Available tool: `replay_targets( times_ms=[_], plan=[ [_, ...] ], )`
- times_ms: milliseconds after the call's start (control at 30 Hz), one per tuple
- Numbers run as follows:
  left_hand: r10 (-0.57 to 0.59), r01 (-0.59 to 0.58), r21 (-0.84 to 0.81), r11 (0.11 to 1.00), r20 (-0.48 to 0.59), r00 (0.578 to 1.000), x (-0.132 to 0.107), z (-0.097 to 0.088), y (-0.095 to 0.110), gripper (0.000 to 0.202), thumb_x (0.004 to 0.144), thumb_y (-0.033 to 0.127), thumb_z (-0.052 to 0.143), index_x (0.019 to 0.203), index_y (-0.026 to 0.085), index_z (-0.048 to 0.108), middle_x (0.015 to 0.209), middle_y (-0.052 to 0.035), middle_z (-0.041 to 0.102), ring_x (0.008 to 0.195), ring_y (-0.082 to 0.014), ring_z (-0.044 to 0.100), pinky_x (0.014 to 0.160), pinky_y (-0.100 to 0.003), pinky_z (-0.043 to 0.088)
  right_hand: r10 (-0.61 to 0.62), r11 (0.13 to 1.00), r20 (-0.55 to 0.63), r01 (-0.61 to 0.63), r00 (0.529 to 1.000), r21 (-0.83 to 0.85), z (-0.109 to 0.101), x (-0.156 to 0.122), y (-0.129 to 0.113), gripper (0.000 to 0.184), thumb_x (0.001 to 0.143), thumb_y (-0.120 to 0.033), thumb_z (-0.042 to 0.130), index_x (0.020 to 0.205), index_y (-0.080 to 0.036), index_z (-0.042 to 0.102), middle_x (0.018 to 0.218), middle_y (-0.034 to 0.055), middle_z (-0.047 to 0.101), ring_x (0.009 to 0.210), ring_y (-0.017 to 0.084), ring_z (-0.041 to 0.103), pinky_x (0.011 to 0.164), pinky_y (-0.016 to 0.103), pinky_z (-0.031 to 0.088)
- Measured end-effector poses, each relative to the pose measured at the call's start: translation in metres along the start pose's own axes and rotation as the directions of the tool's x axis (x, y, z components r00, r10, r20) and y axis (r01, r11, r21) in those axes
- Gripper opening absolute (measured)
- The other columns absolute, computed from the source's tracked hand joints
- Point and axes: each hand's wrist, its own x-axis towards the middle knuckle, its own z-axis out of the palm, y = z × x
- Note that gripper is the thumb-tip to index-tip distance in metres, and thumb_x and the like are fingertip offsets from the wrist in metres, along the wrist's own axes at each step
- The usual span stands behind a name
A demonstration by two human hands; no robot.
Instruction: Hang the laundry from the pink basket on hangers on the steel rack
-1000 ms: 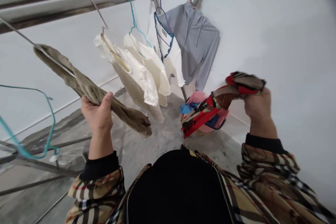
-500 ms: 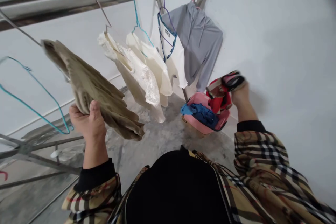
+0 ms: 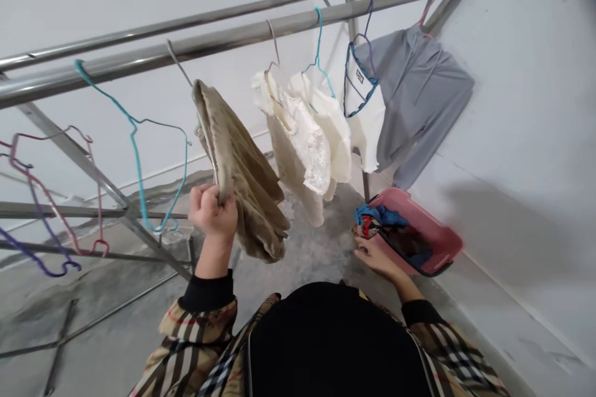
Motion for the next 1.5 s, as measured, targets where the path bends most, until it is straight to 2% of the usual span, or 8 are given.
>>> replay_targets(
  times_ms=[267, 467, 767, 967, 1167, 1333, 1433, 1500],
  plan=[
    [0.147, -0.155, -0.048, 0.987, -0.139, 0.979, -0.009, -0.004, -0.008, 0.019, 0.07, 0.031, 0.071, 0.061, 0.02, 0.058, 0.069, -0.0023, 0.05, 0.077, -0.018, 0.055, 0.073, -0.034, 0.047, 0.047, 0.999, 0.095, -0.044, 0.994, -0.027, 0.02, 0.003, 0.005, 0.066, 0.081, -0.042, 0.051, 0.137, -0.007, 0.049, 0.123, 0.0202, 0.062, 0.109, 0.027, 0.062, 0.1, 0.039, 0.045],
    [-0.003, -0.009, -0.084, 0.996, -0.144, 0.99, -0.011, -0.01, -0.012, 0.025, 0.068, 0.036, 0.073, 0.062, 0.019, 0.057, 0.082, -0.0035, 0.053, 0.078, -0.0172, 0.058, 0.077, -0.037, 0.049, 0.019, 1.0, 0.106, -0.017, 0.994, -0.02, 0.027, 0.0, 0.002, 0.061, 0.081, -0.042, 0.05, 0.132, -0.009, 0.055, 0.115, 0.0167, 0.065, 0.102, 0.025, 0.064, 0.095, 0.038, 0.047],
    [-0.04, 0.009, -0.266, 0.964, -0.112, 0.993, -0.024, -0.011, -0.013, 0.037, 0.078, 0.025, 0.068, 0.113, 0.022, 0.055, 0.109, -0.0072, 0.063, 0.1, -0.0212, 0.065, 0.094, -0.041, 0.049, -0.034, 0.999, 0.177, 0.038, 0.984, -0.018, 0.029, -0.009, -0.019, 0.054, 0.083, -0.038, 0.049, 0.126, -0.007, 0.06, 0.101, 0.0145, 0.07, 0.094, 0.025, 0.063, 0.091, 0.039, 0.048],
    [-0.293, 0.252, -0.316, 0.915, -0.089, 0.952, -0.036, -0.012, -0.008, 0.092, 0.075, 0.032, 0.07, 0.149, 0.022, 0.015, 0.158, -0.0214, 0.015, 0.114, -0.0222, 0.06, 0.096, -0.036, 0.05, -0.038, 0.999, 0.221, 0.042, 0.974, -0.016, 0.029, -0.015, -0.027, 0.053, 0.083, -0.038, 0.051, 0.126, -0.01, 0.06, 0.091, 0.0096, 0.069, 0.084, 0.022, 0.063, 0.083, 0.036, 0.05],
    [-0.388, 0.457, -0.315, 0.832, 0.259, 0.885, -0.077, -0.005, 0.021, 0.06, 0.081, 0.032, 0.065, 0.137, 0.02, 0.047, 0.126, -0.0118, 0.063, 0.104, -0.0196, 0.067, 0.092, -0.032, 0.053, -0.106, 0.983, 0.224, 0.067, 0.969, 0.173, 0.04, -0.017, -0.053, 0.067, 0.082, -0.04, 0.057, 0.142, -0.013, 0.042, 0.113, 0.0119, 0.063, 0.087, 0.018, 0.061, 0.087, 0.036, 0.05],
    [-0.238, 0.431, -0.318, 0.844, 0.498, 0.834, -0.098, 0.002, 0.043, 0.038, 0.081, 0.029, 0.063, 0.118, 0.019, 0.064, 0.114, -0.0104, 0.071, 0.106, -0.023, 0.067, 0.093, -0.035, 0.054, -0.181, 0.963, 0.195, 0.133, 0.964, 0.236, 0.049, -0.015, -0.091, 0.091, 0.075, -0.037, 0.068, 0.151, -0.019, 0.022, 0.139, 0.0176, 0.044, 0.095, 0.018, 0.06, 0.088, 0.038, 0.049],
    [-0.256, 0.569, -0.349, 0.745, 0.638, 0.727, -0.1, 0.007, 0.055, 0.035, 0.08, 0.03, 0.064, 0.113, 0.018, 0.068, 0.111, -0.0105, 0.072, 0.104, -0.0233, 0.068, 0.094, -0.037, 0.053, -0.24, 0.954, 0.177, 0.198, 0.955, 0.223, 0.052, -0.014, -0.11, 0.1, 0.072, -0.036, 0.071, 0.153, -0.023, 0.015, 0.148, 0.0176, 0.034, 0.103, 0.02, 0.059, 0.089, 0.039, 0.049],
    [-0.242, 0.705, -0.346, 0.619, 0.77, 0.59, -0.103, 0.008, 0.068, 0.036, 0.079, 0.032, 0.066, 0.111, 0.016, 0.069, 0.111, -0.0113, 0.072, 0.105, -0.0238, 0.067, 0.096, -0.038, 0.052, -0.265, 0.95, 0.144, 0.233, 0.953, 0.207, 0.055, -0.014, -0.116, 0.106, 0.07, -0.038, 0.074, 0.154, -0.025, 0.01, 0.152, 0.0174, 0.028, 0.104, 0.021, 0.059, 0.087, 0.04, 0.05]
  ],
)
